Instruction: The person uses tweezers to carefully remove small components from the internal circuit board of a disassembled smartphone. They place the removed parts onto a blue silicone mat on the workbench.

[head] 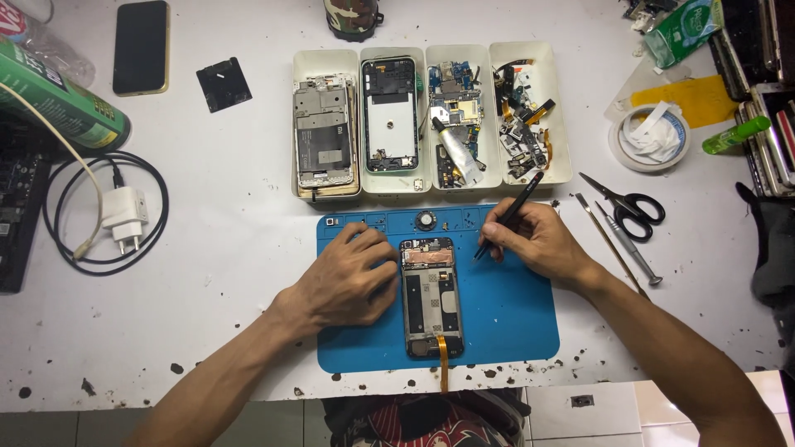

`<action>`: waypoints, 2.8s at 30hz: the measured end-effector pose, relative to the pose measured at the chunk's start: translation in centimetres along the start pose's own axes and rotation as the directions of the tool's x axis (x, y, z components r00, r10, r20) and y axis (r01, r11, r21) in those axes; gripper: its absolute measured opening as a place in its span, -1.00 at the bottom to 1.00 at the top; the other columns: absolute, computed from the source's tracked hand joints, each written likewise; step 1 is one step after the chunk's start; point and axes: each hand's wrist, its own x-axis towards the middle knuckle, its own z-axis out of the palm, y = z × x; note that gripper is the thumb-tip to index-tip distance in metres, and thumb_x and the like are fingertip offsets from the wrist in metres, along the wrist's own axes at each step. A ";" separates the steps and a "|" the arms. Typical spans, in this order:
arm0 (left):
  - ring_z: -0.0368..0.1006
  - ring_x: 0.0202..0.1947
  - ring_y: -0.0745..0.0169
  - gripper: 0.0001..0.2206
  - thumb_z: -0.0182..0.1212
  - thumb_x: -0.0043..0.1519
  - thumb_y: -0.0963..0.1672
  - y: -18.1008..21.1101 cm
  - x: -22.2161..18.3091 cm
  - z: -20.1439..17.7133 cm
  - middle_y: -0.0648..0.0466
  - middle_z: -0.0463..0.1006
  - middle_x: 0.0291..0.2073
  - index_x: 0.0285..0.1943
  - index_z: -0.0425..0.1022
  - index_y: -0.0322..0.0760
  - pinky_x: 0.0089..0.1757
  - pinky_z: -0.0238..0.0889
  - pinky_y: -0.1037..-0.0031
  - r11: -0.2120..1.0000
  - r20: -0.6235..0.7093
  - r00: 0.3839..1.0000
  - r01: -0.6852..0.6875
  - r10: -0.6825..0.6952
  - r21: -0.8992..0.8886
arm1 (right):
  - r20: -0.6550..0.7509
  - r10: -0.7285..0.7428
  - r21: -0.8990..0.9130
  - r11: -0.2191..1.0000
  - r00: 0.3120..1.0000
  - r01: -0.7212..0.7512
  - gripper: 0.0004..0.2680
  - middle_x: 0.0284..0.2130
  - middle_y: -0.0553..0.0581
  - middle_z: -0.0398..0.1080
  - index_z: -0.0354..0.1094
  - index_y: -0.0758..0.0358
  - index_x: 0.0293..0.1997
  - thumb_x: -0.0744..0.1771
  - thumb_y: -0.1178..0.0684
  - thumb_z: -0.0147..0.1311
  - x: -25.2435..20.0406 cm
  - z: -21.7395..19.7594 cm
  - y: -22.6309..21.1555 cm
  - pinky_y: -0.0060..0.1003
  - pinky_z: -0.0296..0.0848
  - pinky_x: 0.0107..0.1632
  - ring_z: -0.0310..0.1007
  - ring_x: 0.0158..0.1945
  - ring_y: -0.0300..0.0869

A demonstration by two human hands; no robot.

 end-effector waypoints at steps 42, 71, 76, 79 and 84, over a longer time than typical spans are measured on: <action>0.44 -0.33 0.13 -0.88 0.31 -0.08 -0.19 0.2 0.4 -0.9 0.11 0.38 -0.49 -0.43 0.45 -0.16 -0.13 0.39 0.25 0.982 0.007 0.985 -0.170 0.171 -0.086 | 0.068 -0.007 -0.009 1.000 0.998 0.007 -0.90 -0.57 0.24 0.50 0.46 0.41 -0.24 0.36 0.15 0.15 -0.5 -0.7 0.9 -0.31 0.58 -0.42 0.49 -0.49 -0.21; 0.59 -0.23 0.05 -0.90 0.33 0.19 -0.13 0.8 1.5 -2.3 0.02 0.50 -0.45 -0.32 0.66 -0.25 -0.18 0.52 0.35 0.948 0.098 0.963 -0.224 0.251 -0.226 | 0.078 -0.029 -0.067 0.997 0.997 0.035 -0.91 -0.59 0.23 0.50 0.45 0.39 -0.26 0.36 0.15 0.15 -0.5 -0.8 0.9 -0.35 0.54 -0.42 0.45 -0.51 -0.23; 0.60 -0.22 0.04 -0.88 0.33 0.20 -0.11 0.7 1.2 -2.0 0.01 0.50 -0.44 -0.28 0.66 -0.25 -0.17 0.53 0.33 0.954 0.099 0.965 -0.219 0.243 -0.204 | 0.071 -0.018 -0.059 0.998 0.997 0.023 -0.91 -0.58 0.24 0.50 0.44 0.39 -0.26 0.36 0.16 0.15 -0.6 -0.7 0.9 -0.34 0.53 -0.42 0.45 -0.51 -0.22; 0.58 -0.19 0.04 -0.87 0.33 0.20 -0.11 0.6 1.2 -2.1 0.01 0.50 -0.41 -0.24 0.65 -0.26 -0.12 0.52 0.32 0.955 0.091 0.967 -0.217 0.239 -0.202 | 0.068 -0.016 -0.074 0.997 0.998 0.022 -0.90 -0.57 0.24 0.51 0.45 0.41 -0.24 0.36 0.15 0.15 -0.5 -0.7 0.9 -0.35 0.54 -0.42 0.44 -0.51 -0.24; 0.58 -0.17 0.05 -0.83 0.31 0.23 -0.08 0.3 0.6 -1.3 -0.01 0.53 -0.33 -0.17 0.65 -0.27 -0.09 0.50 0.31 0.964 0.065 0.972 -0.211 0.224 -0.163 | 0.050 -0.019 -0.058 0.998 0.999 0.022 -0.90 -0.54 0.25 0.50 0.43 0.41 -0.22 0.37 0.15 0.16 -0.6 -0.5 0.7 -0.34 0.54 -0.41 0.44 -0.50 -0.23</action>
